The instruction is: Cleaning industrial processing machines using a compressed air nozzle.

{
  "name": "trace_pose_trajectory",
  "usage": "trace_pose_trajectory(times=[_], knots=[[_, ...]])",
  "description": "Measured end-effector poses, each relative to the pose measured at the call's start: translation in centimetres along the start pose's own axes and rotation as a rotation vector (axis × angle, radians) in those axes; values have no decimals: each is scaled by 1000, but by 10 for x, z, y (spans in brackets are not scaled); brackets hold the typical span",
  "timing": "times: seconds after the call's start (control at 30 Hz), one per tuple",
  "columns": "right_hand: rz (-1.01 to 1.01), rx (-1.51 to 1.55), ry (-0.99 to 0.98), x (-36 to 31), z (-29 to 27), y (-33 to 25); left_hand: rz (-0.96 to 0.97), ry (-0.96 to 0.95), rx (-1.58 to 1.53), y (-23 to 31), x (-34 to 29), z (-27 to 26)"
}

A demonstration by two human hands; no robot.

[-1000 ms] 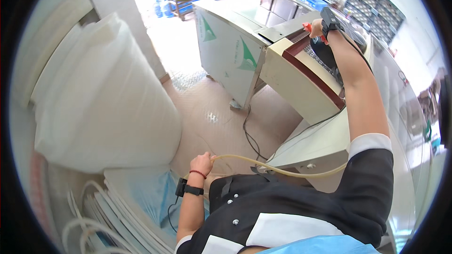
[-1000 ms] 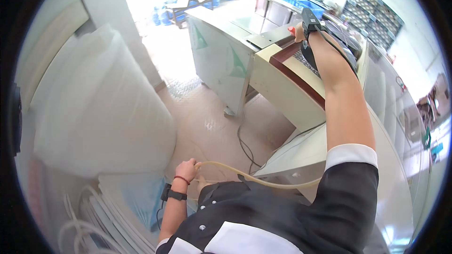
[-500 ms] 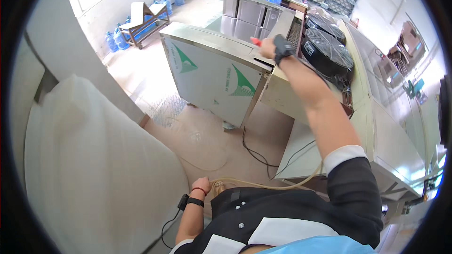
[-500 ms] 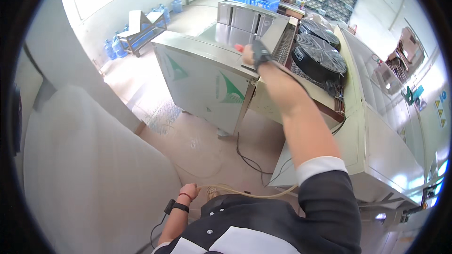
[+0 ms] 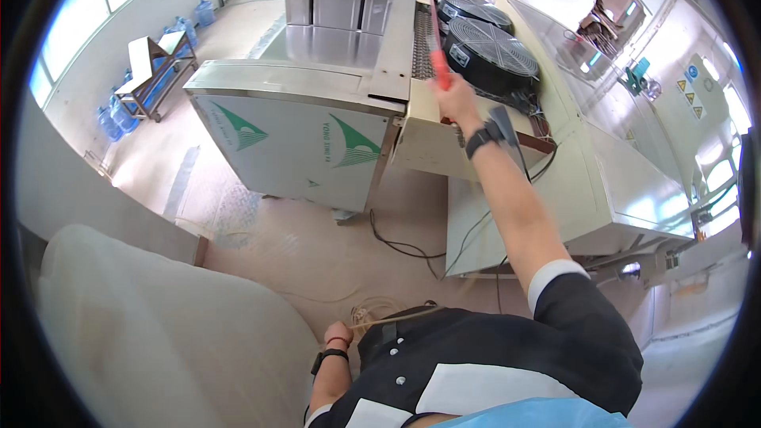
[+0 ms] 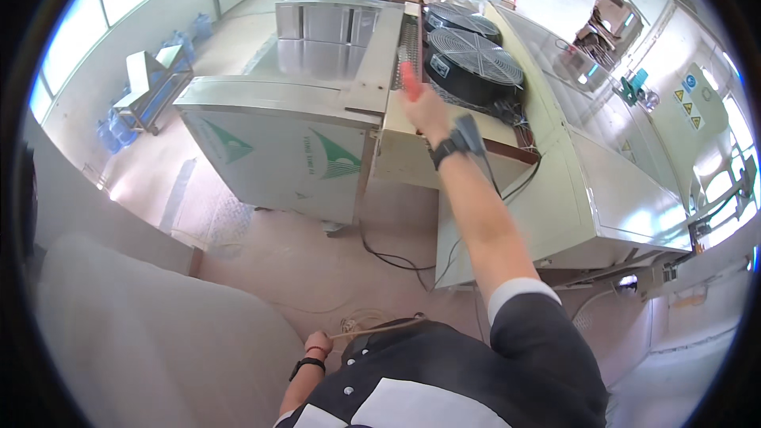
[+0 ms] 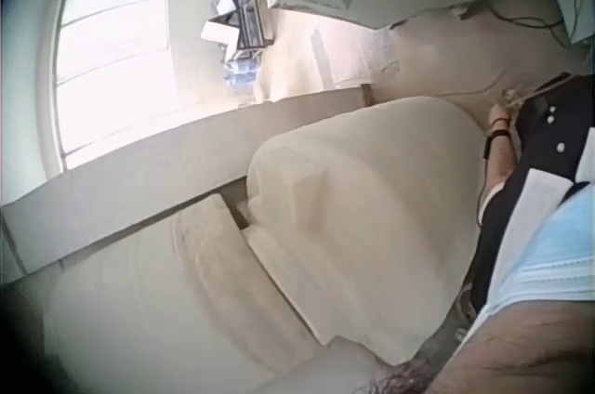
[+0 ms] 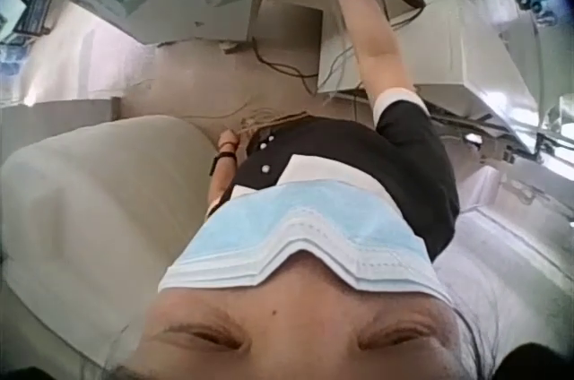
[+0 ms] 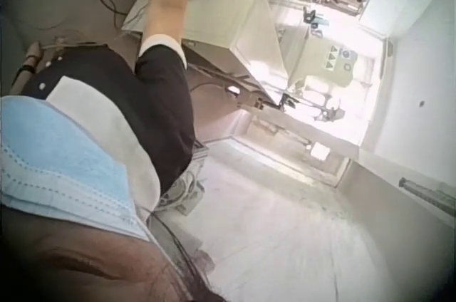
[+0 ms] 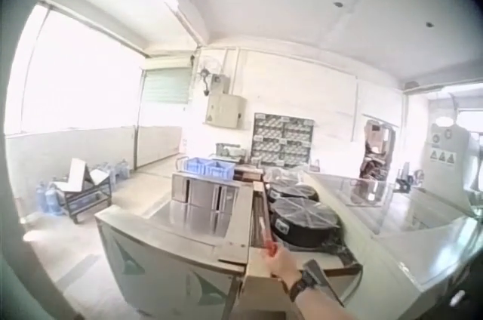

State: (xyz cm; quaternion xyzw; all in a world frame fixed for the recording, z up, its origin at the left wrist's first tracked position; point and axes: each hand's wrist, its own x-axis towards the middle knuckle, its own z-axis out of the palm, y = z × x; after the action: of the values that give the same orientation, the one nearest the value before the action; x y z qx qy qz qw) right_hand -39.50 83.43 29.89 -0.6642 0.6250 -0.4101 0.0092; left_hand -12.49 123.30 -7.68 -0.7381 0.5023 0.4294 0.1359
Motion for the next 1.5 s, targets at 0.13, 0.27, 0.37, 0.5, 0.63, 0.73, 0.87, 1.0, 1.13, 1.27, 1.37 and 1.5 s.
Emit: trace_pose_trajectory(times=[0.13, 0.27, 0.37, 0.5, 0.63, 0.73, 0.87, 1.0, 1.13, 1.27, 1.37, 1.5], knots=[[390, 651, 259, -29, -46, 33, 18, 117, 37, 12, 10, -17], [557, 1006, 324, -62, -38, 30, 75, 260, 116, 15, 25, -29], [486, 972, 302, -84, -15, 17, 29, 300, -10, 11, 36, -31], [404, 1053, 151, -110, 10, -9, 143, 459, -138, 15, 33, -46], [266, 1043, -169, -155, 65, -28, 110, 510, -172, 21, 30, -45], [264, 1113, -380, -182, 95, -32, 67, 523, -170, 29, 14, -50], [319, 1208, -521, -189, 118, -42, -99, 508, -183, 23, -3, -32], [278, 1242, -687, -192, 131, -49, -226, 495, -318, 20, -14, -15], [130, 1228, -790, -201, 141, -67, -383, 470, -389, 25, -17, -6], [36, 1241, -879, -201, 142, -96, -475, 392, -436, 23, -22, 4], [-29, 1210, -951, -200, 146, -109, -506, 402, -507, 24, -26, 4], [-156, 1187, -998, -200, 171, -117, -561, 314, -527, 25, -20, -4]])
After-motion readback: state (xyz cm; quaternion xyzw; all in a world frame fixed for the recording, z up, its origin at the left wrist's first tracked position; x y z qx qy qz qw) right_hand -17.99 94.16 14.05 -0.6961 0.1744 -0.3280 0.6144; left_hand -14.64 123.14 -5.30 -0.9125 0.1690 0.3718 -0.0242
